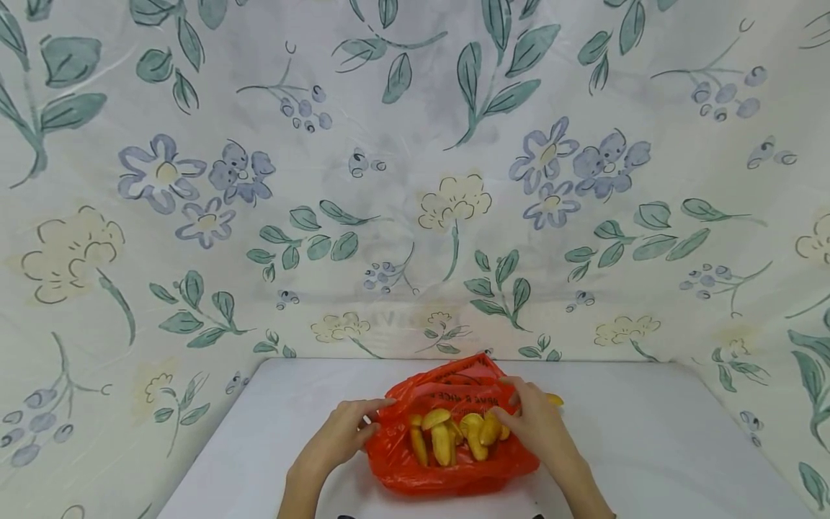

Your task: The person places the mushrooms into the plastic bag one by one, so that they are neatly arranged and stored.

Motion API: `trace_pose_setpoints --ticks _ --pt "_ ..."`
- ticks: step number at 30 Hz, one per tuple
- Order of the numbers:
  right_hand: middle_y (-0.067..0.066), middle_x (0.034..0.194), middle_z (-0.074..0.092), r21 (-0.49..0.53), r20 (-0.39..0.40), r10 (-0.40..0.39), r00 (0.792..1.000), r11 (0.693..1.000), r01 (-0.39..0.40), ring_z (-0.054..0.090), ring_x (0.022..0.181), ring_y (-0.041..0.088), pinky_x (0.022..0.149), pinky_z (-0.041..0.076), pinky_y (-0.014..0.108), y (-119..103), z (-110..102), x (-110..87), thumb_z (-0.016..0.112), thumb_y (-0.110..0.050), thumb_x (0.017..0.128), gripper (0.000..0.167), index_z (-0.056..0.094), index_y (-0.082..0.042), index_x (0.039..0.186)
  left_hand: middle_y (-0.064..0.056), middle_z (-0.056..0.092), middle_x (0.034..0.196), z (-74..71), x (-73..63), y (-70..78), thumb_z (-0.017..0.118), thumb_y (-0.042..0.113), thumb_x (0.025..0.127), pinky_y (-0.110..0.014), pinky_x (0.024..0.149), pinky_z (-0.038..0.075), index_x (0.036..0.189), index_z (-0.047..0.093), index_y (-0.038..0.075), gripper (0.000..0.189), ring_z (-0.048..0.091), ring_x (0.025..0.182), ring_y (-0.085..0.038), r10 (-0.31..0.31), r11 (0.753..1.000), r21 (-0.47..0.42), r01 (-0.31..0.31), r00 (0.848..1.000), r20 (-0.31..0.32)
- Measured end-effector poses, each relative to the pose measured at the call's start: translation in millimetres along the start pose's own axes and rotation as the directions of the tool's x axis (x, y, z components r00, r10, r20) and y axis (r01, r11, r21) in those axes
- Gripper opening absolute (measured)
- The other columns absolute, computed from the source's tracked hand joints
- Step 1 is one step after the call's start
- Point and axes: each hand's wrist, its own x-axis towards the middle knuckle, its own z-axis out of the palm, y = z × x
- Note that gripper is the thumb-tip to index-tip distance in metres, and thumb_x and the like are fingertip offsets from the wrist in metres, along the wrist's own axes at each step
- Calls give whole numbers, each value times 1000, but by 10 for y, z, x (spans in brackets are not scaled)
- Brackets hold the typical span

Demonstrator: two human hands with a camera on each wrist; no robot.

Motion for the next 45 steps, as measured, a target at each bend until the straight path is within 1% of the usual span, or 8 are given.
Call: trace_pose_setpoints --ticks 7,15,22,26,29,33,39,45 --pt "3 85 58 -9 -32 23 999 1000 -24 50 72 14 60 52 21 136 -96 16 77 -19 84 51 59 -9 130 -10 69 101 -20 5 -14 63 -6 88 -24 60 59 129 65 11 44 62 75 -13 -27 1000 -16 27 1000 -2" --pt "5 88 62 13 -54 47 997 999 -47 57 76 14 67 59 26 297 -245 29 73 -19 87 49 57 -7 131 -10 68 101 -20 12 -28 62 -6 89 -23 61 59 129 64 11 44 62 76 -14 -12 1000 4 12 1000 -1" --pt "7 91 65 2 -57 87 995 996 -87 58 76 16 65 58 27 456 -339 24 68 -19 90 45 56 -4 131 -10 68 98 -36 5 -29 60 -8 89 -22 58 57 129 64 11 44 62 74 -14 23 1000 4 -23 1000 6" --pt "8 92 65 -14 -51 97 994 995 -98 57 77 17 63 55 26 566 -325 37 67 -22 90 46 55 -3 131 -8 68 99 -35 16 -33 60 -6 89 -21 58 57 129 64 12 44 61 74 -13 14 1000 7 -14 1000 8" --pt "9 93 65 -25 -43 102 994 994 -104 58 78 18 64 56 27 624 -314 48 69 -23 90 49 54 -3 132 -8 68 99 -32 24 -34 61 -5 90 -20 59 57 130 64 12 44 62 74 -12 11 1000 9 -11 1000 7" --pt "11 94 65 -37 -32 113 993 993 -114 59 79 19 64 57 29 673 -306 59 71 -21 89 51 53 -2 132 -8 69 100 -30 27 -38 62 -5 90 -21 60 58 130 64 12 44 62 74 -11 14 1000 13 -14 1000 4" --pt "17 101 65 -37 -9 150 989 988 -151 58 82 22 66 58 33 728 -273 74 73 -20 87 55 52 -2 134 -7 69 100 -25 11 -37 62 -4 89 -21 61 58 129 64 13 43 62 75 -12 3 1000 18 -3 1000 -1" --pt "21 103 63 -44 -9 162 987 986 -162 57 82 25 66 58 36 793 -216 85 73 -20 87 56 50 -3 135 -9 69 99 -22 -19 -33 62 -6 89 -22 59 57 129 65 12 44 62 75 -14 19 1000 8 -19 1000 -7"
